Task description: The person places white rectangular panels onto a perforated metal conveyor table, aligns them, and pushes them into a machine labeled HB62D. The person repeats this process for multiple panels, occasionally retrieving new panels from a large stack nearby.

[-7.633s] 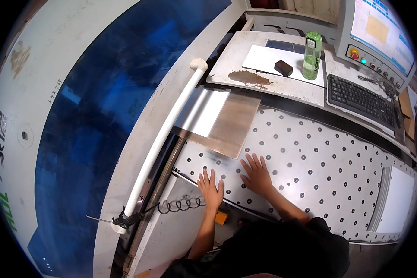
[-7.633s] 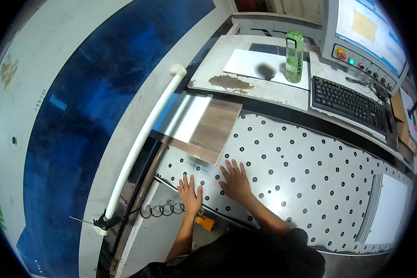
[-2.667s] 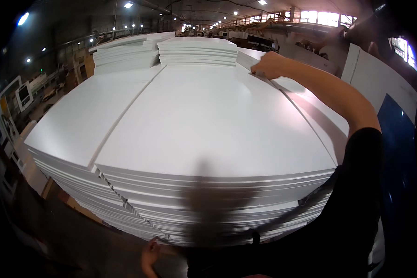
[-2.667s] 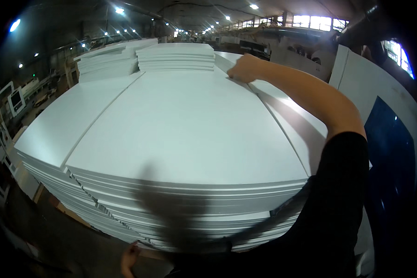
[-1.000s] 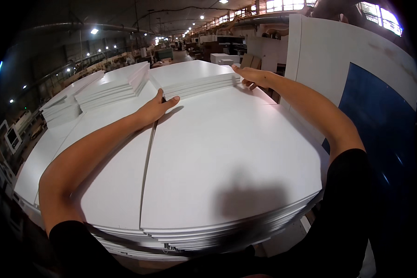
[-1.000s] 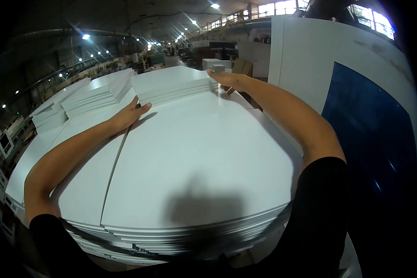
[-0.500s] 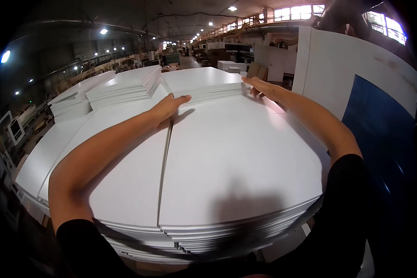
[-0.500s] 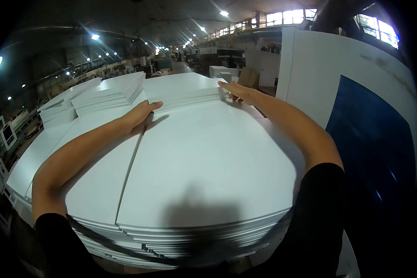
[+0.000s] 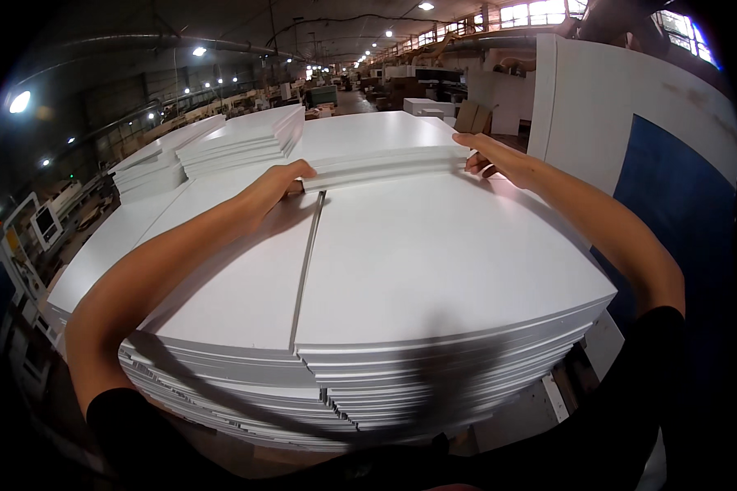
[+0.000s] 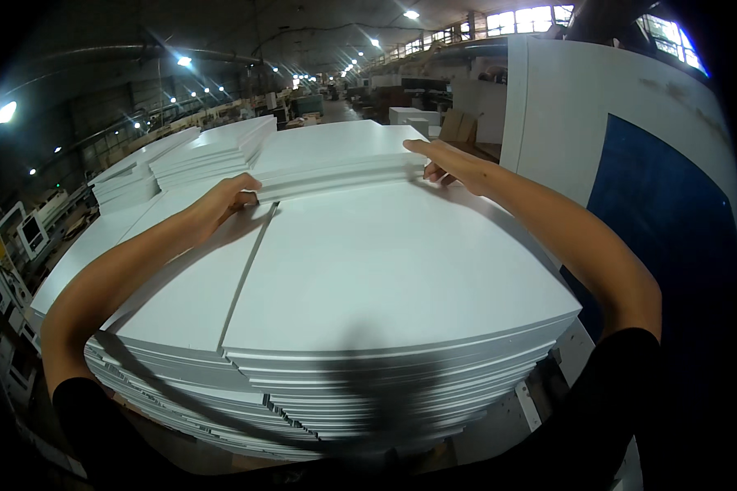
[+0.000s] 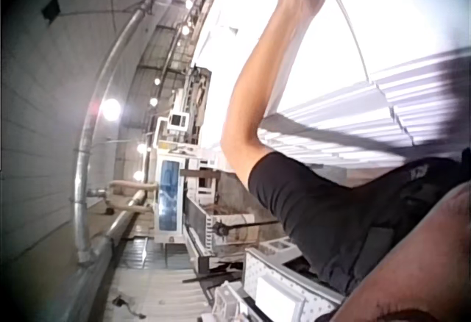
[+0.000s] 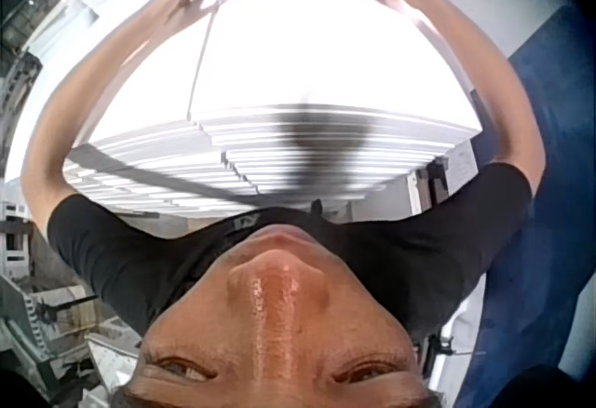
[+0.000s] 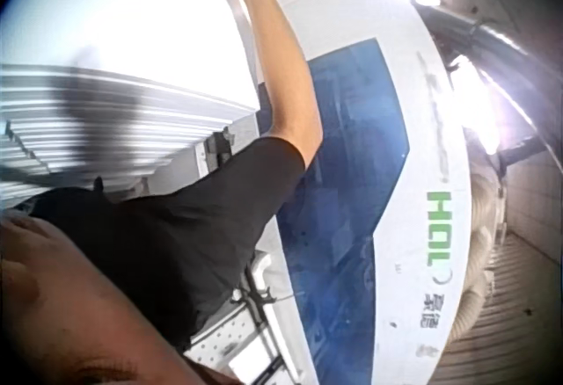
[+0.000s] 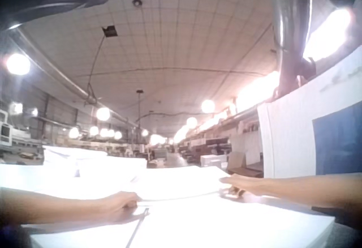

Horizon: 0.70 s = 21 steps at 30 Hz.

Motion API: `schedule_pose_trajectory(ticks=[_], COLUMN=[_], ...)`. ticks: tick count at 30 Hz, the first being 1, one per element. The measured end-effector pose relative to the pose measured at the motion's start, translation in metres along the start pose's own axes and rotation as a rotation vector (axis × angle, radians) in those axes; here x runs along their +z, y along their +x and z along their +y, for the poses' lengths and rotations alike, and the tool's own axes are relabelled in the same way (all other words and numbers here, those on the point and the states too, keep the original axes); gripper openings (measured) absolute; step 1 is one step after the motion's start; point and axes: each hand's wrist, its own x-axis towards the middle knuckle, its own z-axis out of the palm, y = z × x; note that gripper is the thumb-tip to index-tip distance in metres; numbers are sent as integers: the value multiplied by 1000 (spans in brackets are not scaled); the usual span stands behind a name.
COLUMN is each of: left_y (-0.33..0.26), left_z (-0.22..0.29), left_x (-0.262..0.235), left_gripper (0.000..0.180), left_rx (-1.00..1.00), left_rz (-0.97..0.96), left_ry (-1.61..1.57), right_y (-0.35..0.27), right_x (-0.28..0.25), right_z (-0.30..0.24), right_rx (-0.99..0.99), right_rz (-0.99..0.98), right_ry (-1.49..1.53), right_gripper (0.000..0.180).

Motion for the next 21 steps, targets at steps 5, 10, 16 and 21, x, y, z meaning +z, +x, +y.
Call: schedule_pose_trajectory(ticks=[5, 10, 16, 21], left_y=[-24, -113, -186, -241], left_z=[-23, -12, -35, -44], left_x=[-31, -10, -11, -37], left_gripper=[52, 26, 57, 83], left_rx=[32, 219, 542, 587], left_rz=[-31, -123, -237, -328], left_ry=[245, 313, 451, 636], right_y=[-59, -135, -239, -321], right_x=[0, -2, 34, 58], right_z=[-9, -17, -40, -57], right_rx=[-102, -144, -91, -147], right_rz=[-6, 53, 318, 528], right_ry=[-36, -53, -91, -217], right_gripper=[78, 67, 71, 58])
